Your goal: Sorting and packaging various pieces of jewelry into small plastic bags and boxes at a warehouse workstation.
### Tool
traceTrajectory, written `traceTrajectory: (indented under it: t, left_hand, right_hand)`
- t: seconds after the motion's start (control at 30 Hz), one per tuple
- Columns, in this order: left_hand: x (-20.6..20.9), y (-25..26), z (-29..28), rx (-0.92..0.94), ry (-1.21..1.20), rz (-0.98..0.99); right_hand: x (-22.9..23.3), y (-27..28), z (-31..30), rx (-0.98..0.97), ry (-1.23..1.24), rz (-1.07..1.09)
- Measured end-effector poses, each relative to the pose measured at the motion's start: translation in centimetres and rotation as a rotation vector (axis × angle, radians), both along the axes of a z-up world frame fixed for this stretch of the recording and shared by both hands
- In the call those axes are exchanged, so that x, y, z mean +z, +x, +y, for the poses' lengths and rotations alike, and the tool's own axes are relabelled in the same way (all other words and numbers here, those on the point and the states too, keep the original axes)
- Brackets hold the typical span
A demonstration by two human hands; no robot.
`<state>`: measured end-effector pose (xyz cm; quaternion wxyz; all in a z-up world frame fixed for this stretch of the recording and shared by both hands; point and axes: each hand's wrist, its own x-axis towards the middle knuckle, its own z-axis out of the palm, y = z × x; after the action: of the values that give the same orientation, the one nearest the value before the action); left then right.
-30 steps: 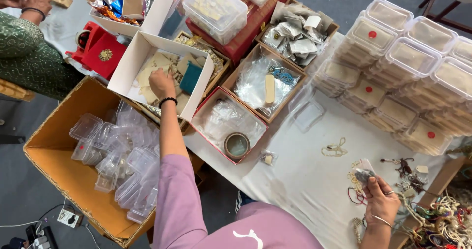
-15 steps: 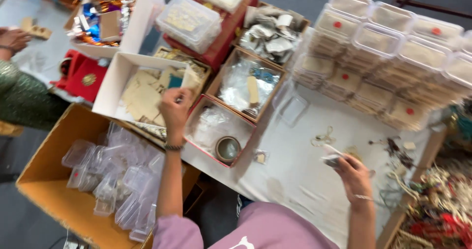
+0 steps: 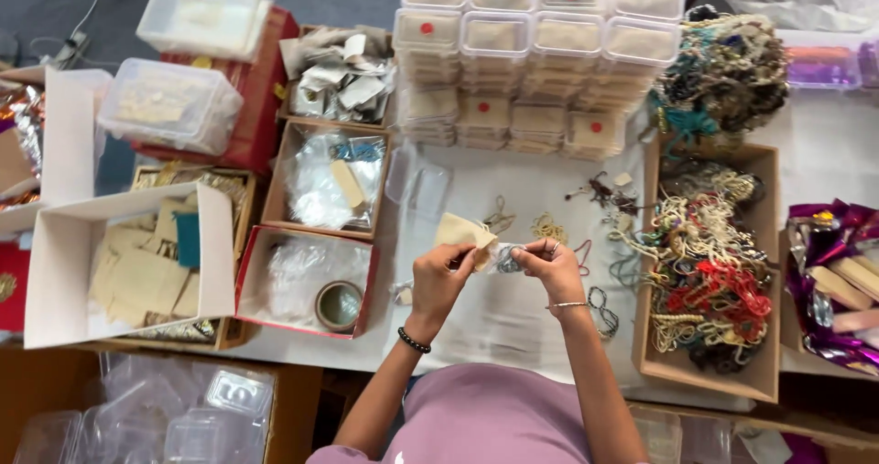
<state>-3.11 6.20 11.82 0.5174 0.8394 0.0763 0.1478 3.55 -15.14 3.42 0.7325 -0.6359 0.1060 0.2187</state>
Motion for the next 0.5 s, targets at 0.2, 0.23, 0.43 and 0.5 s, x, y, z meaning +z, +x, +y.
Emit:
traceTrajectory:
  t: [0.2,0.23,0.43,0.5]
  left_hand:
    - [-0.1,0.7,-2.2,-0.049,-0.078,0.042]
    - [-0.1,0.8,-2.6,-0.051,-0.079,0.043]
    - [-0.3,0.6,-3.8,-0.053,-0.07,0.045]
    - [-0.5,0.7,-3.9,-0.051,-0.057,0.031]
  right_hand:
    - [0.5,0.5,-0.3,-0.075,0.022,0.054]
    - [0.3,0.5,-0.4,-0.077,0.021,0.055]
    - [-1.8,0.5,-0.8,-0.191,0.08,0.236]
    - [-2.4,0.4,-0.5,-0.219,0.053,0.129]
